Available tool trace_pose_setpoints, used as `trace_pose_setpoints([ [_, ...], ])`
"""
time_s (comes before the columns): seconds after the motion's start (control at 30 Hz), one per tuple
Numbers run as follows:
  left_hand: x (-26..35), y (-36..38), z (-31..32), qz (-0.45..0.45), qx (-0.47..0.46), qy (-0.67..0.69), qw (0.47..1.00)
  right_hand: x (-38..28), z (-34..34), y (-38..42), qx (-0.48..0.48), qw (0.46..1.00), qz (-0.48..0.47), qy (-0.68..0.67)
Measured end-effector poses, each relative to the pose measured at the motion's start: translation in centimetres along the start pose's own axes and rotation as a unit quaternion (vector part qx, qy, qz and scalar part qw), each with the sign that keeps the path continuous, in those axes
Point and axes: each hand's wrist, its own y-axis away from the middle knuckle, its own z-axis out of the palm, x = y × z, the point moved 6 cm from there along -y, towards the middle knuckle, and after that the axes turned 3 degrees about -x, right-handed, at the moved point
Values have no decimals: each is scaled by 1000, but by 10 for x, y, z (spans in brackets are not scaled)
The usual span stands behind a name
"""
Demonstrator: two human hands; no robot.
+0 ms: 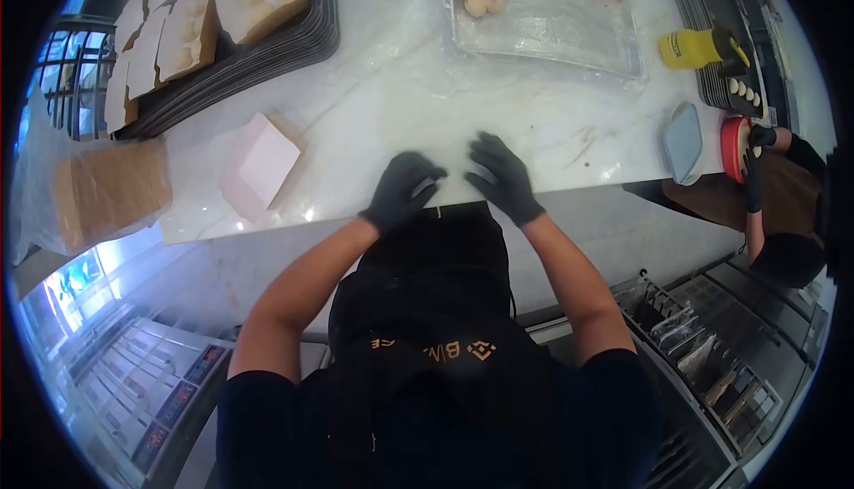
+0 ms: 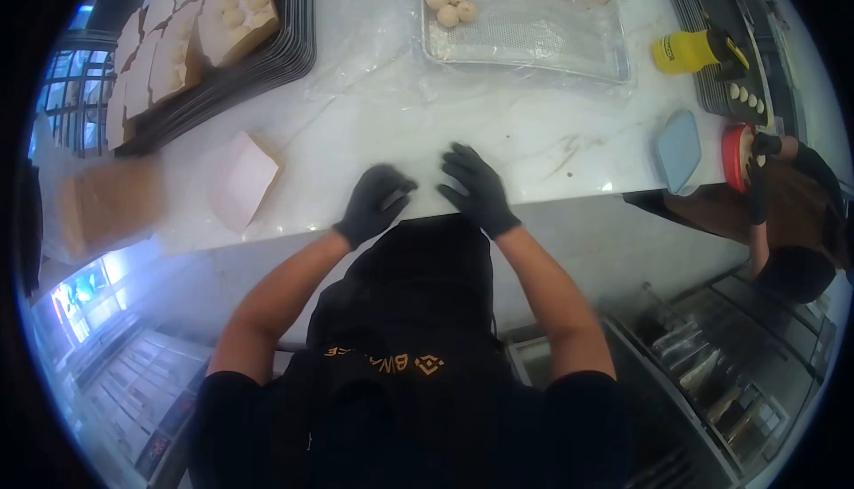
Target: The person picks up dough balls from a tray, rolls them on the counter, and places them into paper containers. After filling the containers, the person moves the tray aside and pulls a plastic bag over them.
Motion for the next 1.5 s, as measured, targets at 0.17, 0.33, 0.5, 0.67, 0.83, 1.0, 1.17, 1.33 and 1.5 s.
trace_pose_setpoints([
  [0.17, -37, 11, 0, -13, -93, -66, 993, 45, -18, -33, 65, 986, 145, 44],
  [0.33, -1, 18, 1, 15, -18, -11, 1000, -13, 7, -16, 10, 1000, 24, -10],
  [0.5, -67, 11, -6, -203, -374, -205, 881, 41, -19, 17, 20, 986, 140, 87],
  [0.67, -21, -14, 11, 15, 39, -48, 998, 14, -6, -18, 73, 992, 101, 10],
  [0.83, -59, 0, -15, -70, -141, -88, 984, 49, -22, -21, 44, 992, 89, 72],
  [1.0, -32, -25, 20, -81, 52, 40, 994, 3, 1, -42, 47, 996, 73, 16],
  [1.17, -43, 33, -5, -97, -150, -40, 983, 56, -5, -2, -66, 994, 87, -12],
  [1.33, -30, -18, 5, -75, 14, -113, 991, 15, 5, -46, -1, 996, 87, -19],
  [1.5, -21, 44, 10, -26, -67, -73, 995, 32, -12, -13, -53, 997, 6, -51],
])
